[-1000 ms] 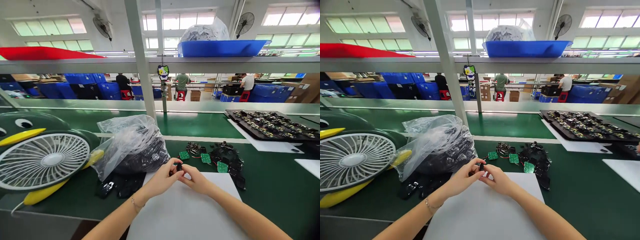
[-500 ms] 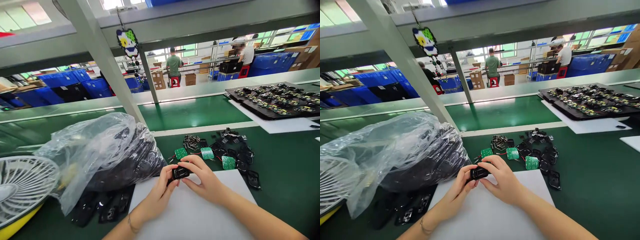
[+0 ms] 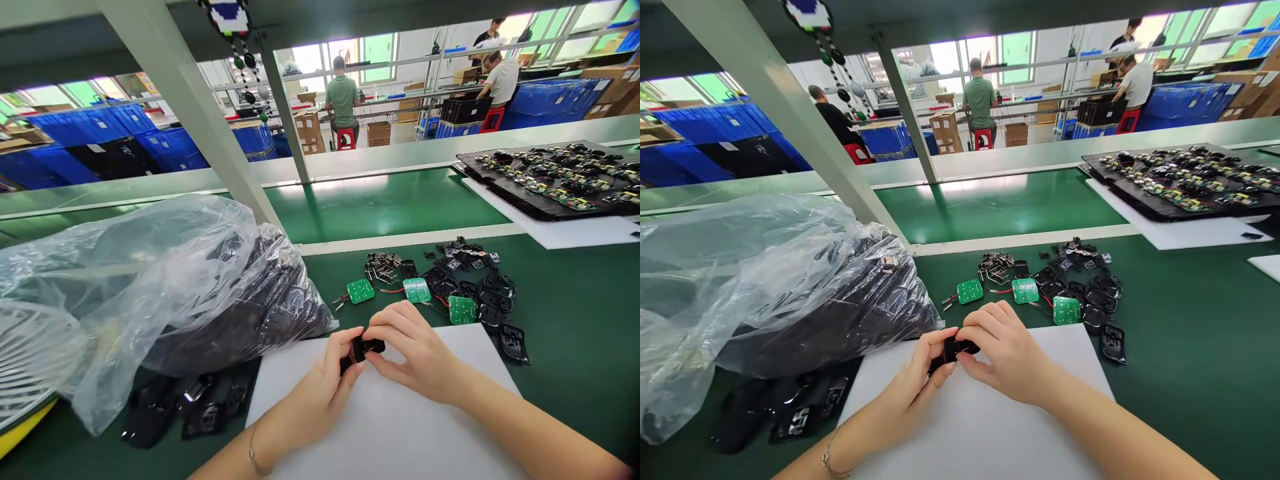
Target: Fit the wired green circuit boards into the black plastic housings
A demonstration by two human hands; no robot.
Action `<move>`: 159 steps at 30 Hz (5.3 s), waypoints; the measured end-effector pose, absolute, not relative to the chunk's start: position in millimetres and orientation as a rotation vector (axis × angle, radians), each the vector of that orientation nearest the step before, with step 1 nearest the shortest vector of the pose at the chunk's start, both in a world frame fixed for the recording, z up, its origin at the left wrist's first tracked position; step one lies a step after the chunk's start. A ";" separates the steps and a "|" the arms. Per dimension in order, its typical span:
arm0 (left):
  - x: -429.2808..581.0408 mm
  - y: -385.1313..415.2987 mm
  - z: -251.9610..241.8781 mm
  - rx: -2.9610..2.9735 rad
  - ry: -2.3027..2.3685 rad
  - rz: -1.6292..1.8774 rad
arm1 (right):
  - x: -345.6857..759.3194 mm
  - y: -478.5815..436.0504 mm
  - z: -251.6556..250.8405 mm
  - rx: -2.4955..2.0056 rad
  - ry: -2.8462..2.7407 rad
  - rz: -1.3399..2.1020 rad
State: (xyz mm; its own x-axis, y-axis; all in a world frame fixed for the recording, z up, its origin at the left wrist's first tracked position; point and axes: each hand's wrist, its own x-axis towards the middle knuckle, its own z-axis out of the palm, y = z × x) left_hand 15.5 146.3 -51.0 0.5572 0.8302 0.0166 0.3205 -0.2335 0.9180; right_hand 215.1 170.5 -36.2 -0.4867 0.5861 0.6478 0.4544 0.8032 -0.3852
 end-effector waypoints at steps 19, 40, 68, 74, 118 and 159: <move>13.9 147.1 -39.8 1.671 0.884 0.702 | 220.6 171.3 -38.4 -0.846 -2.086 0.838; 14.9 150.2 -28.9 1.614 0.952 0.639 | 219.1 164.7 -27.0 -0.992 -2.094 1.150; 47.8 146.0 -2.1 1.317 0.897 0.653 | 210.6 158.6 -32.5 -0.600 -2.211 0.276; 52.0 134.2 -3.4 1.418 0.939 0.706 | 213.6 158.5 -34.2 -0.642 -2.235 0.520; -0.8 139.4 11.6 1.590 1.200 1.073 | 223.7 203.4 24.9 -1.003 -2.218 1.314; 36.5 158.7 -24.8 1.499 0.759 0.990 | 245.1 170.5 -29.3 -0.591 -2.376 -0.168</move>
State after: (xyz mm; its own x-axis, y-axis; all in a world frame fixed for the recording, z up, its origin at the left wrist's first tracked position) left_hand 36.5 158.7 -24.8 0.4392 0.8815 0.1732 -0.0621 -0.1626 0.9847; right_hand 245.1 170.5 -29.3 -0.6703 0.3700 0.6433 0.4567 0.8889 -0.0353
